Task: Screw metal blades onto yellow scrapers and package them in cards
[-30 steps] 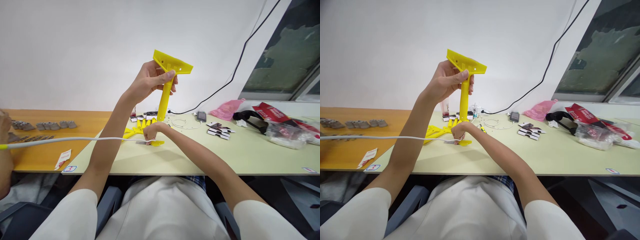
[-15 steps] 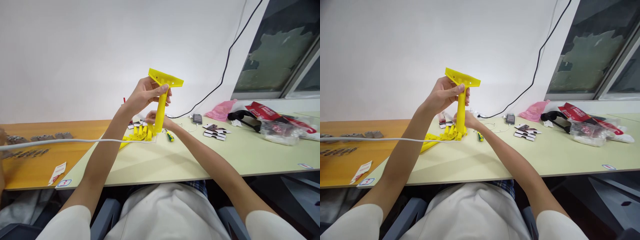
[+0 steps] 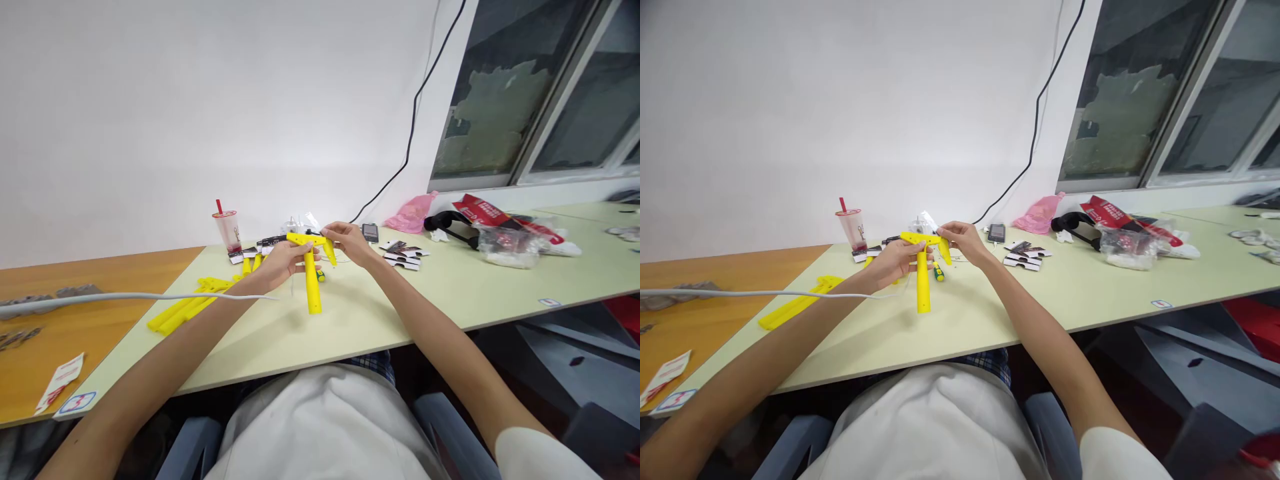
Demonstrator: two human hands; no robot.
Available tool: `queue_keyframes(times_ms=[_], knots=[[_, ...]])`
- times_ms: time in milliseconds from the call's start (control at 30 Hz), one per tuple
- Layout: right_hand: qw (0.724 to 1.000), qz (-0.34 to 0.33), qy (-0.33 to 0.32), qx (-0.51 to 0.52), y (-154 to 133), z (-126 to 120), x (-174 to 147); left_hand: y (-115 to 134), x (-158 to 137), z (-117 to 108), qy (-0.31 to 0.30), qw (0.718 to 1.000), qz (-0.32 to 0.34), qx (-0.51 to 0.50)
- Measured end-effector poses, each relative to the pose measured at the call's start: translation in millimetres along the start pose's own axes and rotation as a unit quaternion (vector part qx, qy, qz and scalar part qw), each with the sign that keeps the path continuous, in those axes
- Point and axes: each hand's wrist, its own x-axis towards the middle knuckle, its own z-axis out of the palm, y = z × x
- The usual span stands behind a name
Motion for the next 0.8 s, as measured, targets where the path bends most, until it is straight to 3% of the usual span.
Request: queue_keyframes(times_ms=[100, 200, 567, 800], knots=[[0.999, 0.001, -0.039, -0.024, 7, 9, -6, -18, -7, -10, 0.024, 0.997, -0.056, -0.037], [0.997, -0.019, -0.048, -0.065, 10, 16, -11, -29, -14, -18, 0.026, 0.995, -0.067, -0.068], [0.996, -0.051, 0.032, -0.070, 19, 20, -16, -50, -23, -15, 0.033, 0.991, -0.058, -0.114], [0.991, -0.074, 0.084, -0.069, 11, 25, -19, -49, -24, -10, 0.051, 0.989, -0.042, -0.131]])
